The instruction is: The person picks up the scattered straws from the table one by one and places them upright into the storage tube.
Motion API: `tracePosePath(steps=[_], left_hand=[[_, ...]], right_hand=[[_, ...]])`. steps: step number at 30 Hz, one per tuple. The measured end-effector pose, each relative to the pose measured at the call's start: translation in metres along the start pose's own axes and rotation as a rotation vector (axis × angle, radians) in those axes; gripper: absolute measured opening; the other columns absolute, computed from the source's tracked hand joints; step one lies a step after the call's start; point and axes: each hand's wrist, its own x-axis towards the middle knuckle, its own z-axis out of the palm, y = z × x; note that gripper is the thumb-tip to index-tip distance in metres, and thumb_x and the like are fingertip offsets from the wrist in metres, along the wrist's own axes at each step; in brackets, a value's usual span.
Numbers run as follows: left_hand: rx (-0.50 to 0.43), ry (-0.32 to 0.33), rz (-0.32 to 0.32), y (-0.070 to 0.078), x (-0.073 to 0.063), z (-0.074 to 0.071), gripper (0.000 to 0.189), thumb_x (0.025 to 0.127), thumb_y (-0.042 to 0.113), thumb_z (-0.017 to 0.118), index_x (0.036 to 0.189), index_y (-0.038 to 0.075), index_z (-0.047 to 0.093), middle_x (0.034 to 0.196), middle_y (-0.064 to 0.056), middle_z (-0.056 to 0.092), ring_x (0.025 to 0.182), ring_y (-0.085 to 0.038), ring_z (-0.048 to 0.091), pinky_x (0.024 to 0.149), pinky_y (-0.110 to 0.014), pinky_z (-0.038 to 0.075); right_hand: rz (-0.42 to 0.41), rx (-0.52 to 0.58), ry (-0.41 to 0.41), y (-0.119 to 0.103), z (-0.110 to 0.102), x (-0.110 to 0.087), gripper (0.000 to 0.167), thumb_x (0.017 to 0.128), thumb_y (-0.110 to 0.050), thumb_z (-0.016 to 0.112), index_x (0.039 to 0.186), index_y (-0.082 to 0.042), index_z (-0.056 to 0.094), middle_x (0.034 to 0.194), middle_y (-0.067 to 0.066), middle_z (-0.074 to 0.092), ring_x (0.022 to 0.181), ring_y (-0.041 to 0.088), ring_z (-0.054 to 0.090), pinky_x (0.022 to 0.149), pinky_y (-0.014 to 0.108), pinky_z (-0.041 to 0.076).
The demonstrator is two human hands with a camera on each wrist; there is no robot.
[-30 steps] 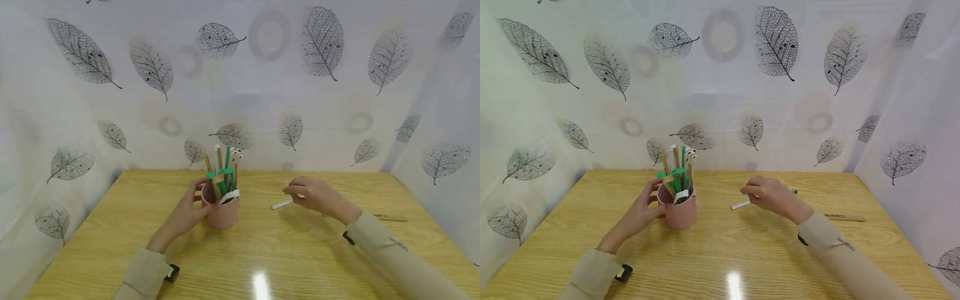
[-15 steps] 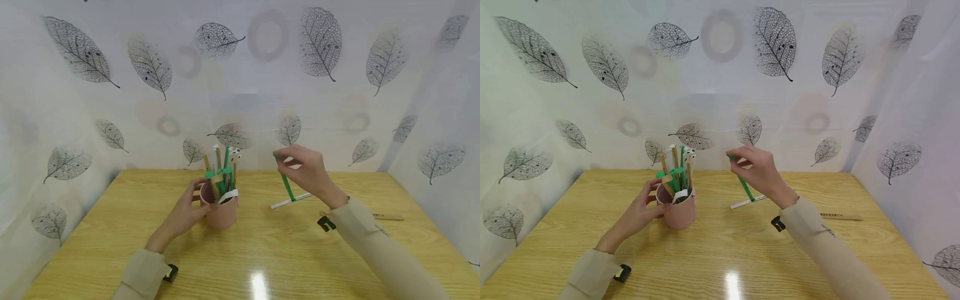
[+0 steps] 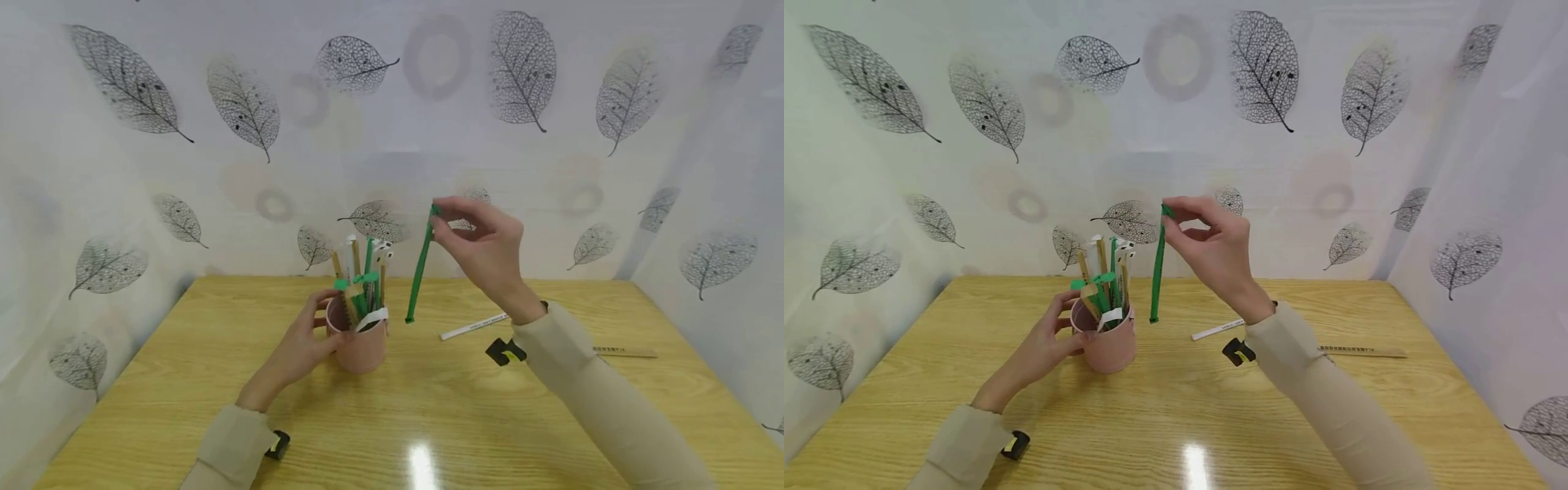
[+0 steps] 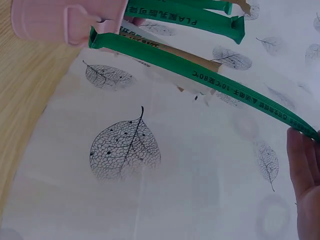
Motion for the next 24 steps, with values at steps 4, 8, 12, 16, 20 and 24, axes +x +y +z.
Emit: tracePosePath(steps=[4,8,12,16,20,24], left_hand=[[-0.001,0.001,0.001,0.0,0.0,0.0,0.07,0.095,0.028,0.072,0.153,0.024,0.033,0.15,-0.021,0.044,0.129,-0.047,0.055,0.093,-0.05,0.059],[-0.005,-0.001,0.001,0.0,0.0,0.0,0.07,0.095,0.028,0.072,0.153,0.024,0.033,0.151,-0.021,0.043,0.13,-0.048,0.054,0.092,-0.049,0.059],[-0.002,-0.006,-0.007,-0.001,0.0,-0.001,0.07,0.095,0.029,0.071,0.153,0.026,0.032,0.151,-0.02,0.043,0.131,-0.048,0.054,0.094,-0.05,0.059],[-0.002,-0.006,-0.013,-0.001,0.0,0.0,0.07,0.096,0.03,0.071,0.153,0.026,0.032,0.151,-0.02,0.043,0.131,-0.048,0.054,0.095,-0.051,0.058],[-0.006,-0.009,-0.017,-0.001,0.0,0.0,0.07,0.095,0.03,0.071,0.154,0.025,0.032,0.152,-0.02,0.042,0.131,-0.048,0.053,0.094,-0.05,0.058],[-0.011,-0.01,-0.011,-0.001,0.0,-0.001,0.071,0.095,0.03,0.071,0.153,0.025,0.032,0.152,-0.021,0.042,0.131,-0.048,0.053,0.092,-0.048,0.059]], right_hand=[[-0.032,0.047,0.068,-0.006,0.009,0.007,0.025,0.082,0.02,0.069,0.107,0.019,0.067,0.103,-0.013,0.073,0.091,0.005,0.073,0.073,0.026,0.063],[-0.067,0.098,0.117,-0.01,0.017,0.009,0.022,0.082,0.02,0.068,0.104,0.021,0.066,0.102,-0.01,0.074,0.089,0.007,0.074,0.073,0.027,0.063],[-0.098,0.124,0.099,-0.009,0.025,0.008,0.022,0.081,0.022,0.068,0.103,0.023,0.064,0.104,-0.01,0.073,0.091,0.007,0.074,0.074,0.027,0.064],[-0.114,0.125,0.048,-0.005,0.032,0.008,0.024,0.08,0.023,0.068,0.104,0.022,0.064,0.106,-0.011,0.072,0.093,0.006,0.073,0.075,0.029,0.064],[-0.104,0.103,-0.02,-0.001,0.038,0.007,0.023,0.081,0.021,0.068,0.105,0.019,0.067,0.101,0.011,0.075,0.095,0.005,0.072,0.074,0.031,0.064],[-0.1,0.051,-0.084,0.003,0.043,0.005,0.021,0.084,0.017,0.068,0.105,0.015,0.069,0.098,0.029,0.071,0.095,0.002,0.07,0.073,0.031,0.064]])
